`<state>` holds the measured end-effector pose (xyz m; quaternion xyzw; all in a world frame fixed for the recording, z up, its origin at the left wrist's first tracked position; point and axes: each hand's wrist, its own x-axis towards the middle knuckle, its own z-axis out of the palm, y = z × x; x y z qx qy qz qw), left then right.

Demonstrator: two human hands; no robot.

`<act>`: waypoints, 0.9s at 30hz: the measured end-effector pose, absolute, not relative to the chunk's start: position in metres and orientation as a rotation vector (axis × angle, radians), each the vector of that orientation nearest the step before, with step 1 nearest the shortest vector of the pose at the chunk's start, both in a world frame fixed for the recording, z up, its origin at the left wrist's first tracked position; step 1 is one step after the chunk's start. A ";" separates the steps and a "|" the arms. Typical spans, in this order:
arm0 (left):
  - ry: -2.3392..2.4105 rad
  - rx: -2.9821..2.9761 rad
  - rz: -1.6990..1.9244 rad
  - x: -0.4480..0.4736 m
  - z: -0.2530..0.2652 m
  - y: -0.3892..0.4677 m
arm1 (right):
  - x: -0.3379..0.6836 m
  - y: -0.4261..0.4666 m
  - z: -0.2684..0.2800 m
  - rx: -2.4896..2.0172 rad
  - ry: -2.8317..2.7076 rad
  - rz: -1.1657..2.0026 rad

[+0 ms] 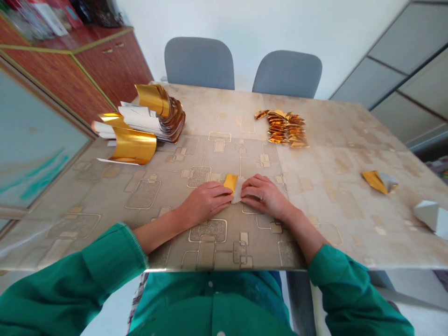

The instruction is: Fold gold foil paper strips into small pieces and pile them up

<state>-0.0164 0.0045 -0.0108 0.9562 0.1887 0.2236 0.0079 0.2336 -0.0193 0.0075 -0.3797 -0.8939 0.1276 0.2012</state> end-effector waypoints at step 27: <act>0.557 2.919 0.532 -0.023 -0.005 -0.004 | 0.203 -0.023 -0.002 -1.516 -2.344 0.238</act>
